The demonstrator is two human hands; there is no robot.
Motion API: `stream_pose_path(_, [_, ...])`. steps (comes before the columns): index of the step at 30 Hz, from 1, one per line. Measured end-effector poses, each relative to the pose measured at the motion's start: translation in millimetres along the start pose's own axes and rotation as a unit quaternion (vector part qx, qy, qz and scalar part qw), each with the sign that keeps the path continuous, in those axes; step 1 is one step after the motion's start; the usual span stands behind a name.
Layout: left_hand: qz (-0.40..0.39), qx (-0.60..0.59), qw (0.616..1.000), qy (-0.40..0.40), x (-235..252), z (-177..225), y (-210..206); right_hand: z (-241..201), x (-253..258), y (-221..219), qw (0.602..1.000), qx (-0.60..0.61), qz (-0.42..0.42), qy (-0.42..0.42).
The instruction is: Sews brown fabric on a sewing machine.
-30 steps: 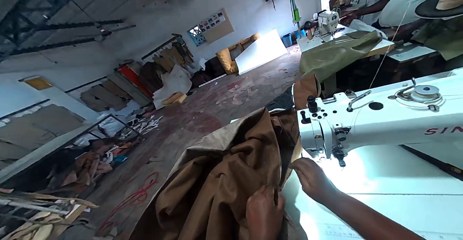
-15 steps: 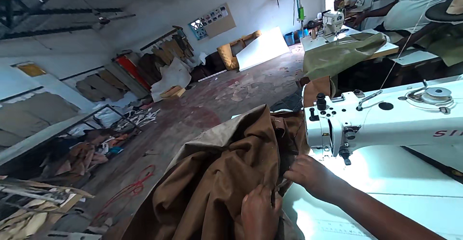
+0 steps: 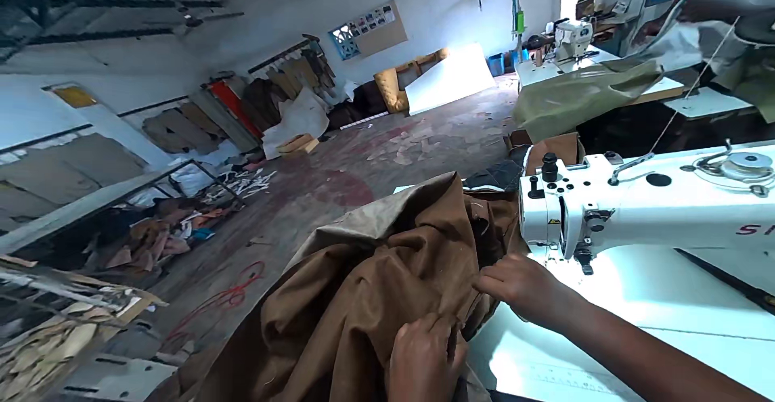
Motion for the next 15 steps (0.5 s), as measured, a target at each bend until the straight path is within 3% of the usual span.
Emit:
stream_pose_path(6, [0.005,0.017,1.000,-0.009,-3,-1,4,0,-5,0,0.999,0.003,0.048,0.010])
stream_pose_path(15, [-0.011,0.034,0.999,-0.014,2,3,9,-2,-12,-7,0.993,0.000,0.103,-0.057])
Point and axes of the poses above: each hand's wrist, its own x-axis towards the middle knuckle, its own y-axis out of the back of the hand, z = x × y, the point moved 4 cm from there along x, towards the middle knuckle, and after that the axes turned 3 degrees about -y, right-handed, at the moved point
